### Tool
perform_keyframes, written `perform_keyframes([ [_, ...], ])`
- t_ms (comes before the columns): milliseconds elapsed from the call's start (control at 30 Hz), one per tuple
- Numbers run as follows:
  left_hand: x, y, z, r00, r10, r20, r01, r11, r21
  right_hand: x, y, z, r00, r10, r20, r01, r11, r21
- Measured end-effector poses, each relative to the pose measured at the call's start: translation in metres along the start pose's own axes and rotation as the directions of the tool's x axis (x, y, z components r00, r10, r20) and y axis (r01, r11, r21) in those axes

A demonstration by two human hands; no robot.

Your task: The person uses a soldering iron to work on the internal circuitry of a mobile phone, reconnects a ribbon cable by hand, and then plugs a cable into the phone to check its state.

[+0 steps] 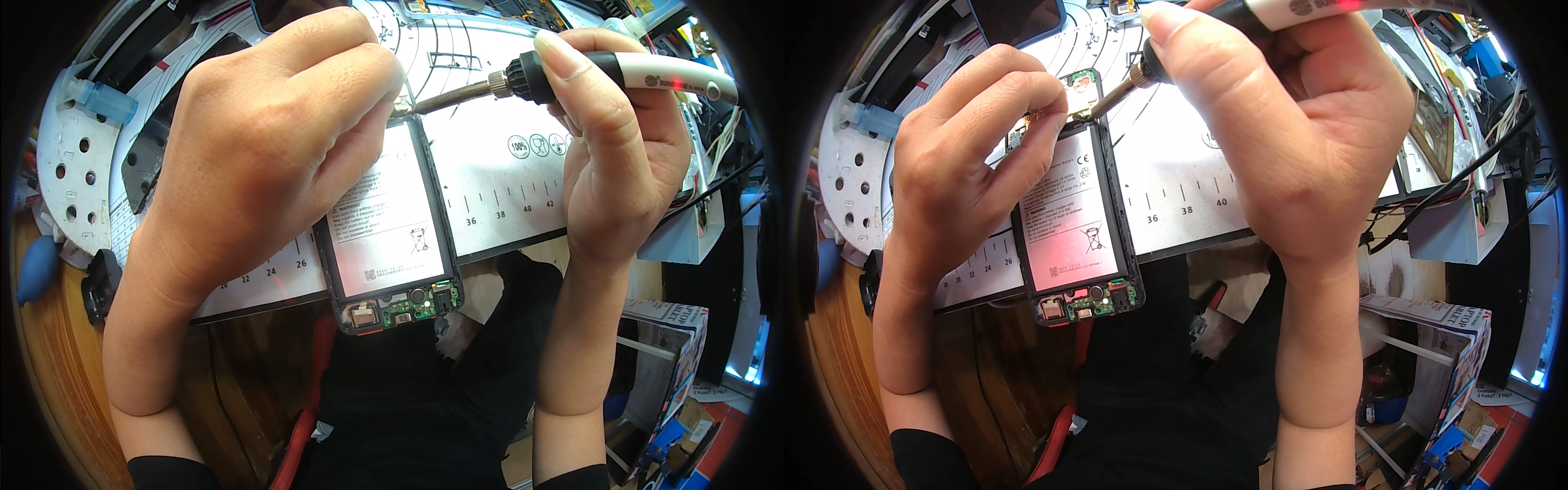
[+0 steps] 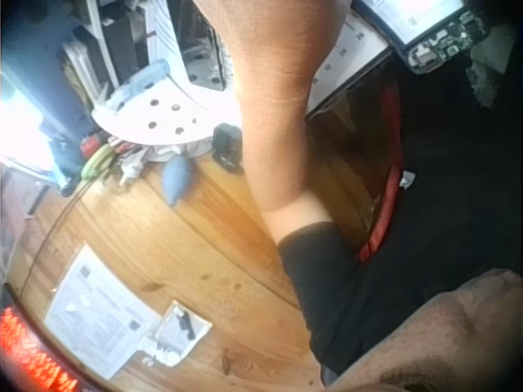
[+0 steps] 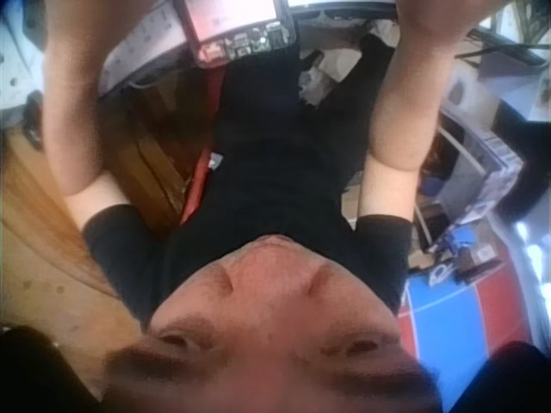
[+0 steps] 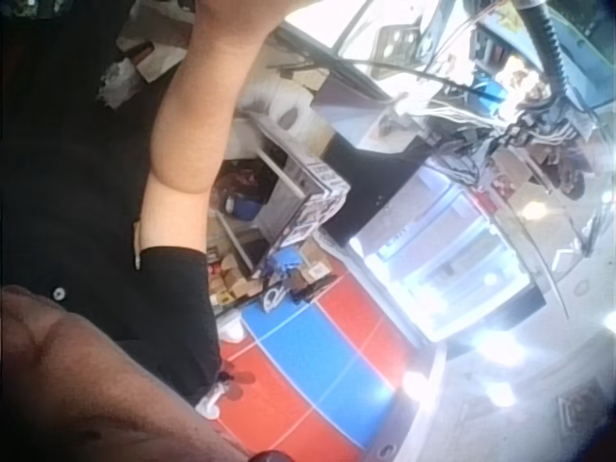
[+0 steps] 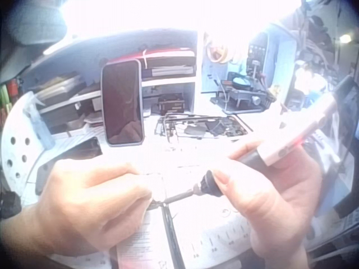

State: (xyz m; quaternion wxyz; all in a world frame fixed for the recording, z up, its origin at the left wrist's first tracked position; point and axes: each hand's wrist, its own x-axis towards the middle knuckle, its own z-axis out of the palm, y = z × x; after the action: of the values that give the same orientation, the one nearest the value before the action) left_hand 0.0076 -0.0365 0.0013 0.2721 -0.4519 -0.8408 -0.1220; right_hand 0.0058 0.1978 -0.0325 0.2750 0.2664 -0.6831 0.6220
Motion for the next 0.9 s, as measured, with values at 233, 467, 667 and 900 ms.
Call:
perform_keyframes([
  [233,0.0,-0.001,0.002,0.999,-0.012,-0.036,0.012,1.0,-0.017,0.001,0.001,0.001,1.0,0.008,-0.01,-0.008,1.0,-0.01],
  [467,0.001,-0.005,0.006,0.999,-0.005,-0.053,0.004,1.0,-0.022,-0.008,-0.009,0.027,0.988,-0.107,-0.111,0.111,0.994,0.025],
  [667,0.001,-0.007,0.008,0.998,-0.008,-0.057,0.007,1.0,-0.02,-0.008,-0.008,0.027,0.989,-0.116,-0.093,0.12,0.992,0.031],
  [900,0.001,-0.009,0.009,0.998,0.007,-0.07,-0.009,1.0,-0.02,-0.007,-0.008,0.024,0.992,-0.084,-0.093,0.086,0.996,0.011],
])
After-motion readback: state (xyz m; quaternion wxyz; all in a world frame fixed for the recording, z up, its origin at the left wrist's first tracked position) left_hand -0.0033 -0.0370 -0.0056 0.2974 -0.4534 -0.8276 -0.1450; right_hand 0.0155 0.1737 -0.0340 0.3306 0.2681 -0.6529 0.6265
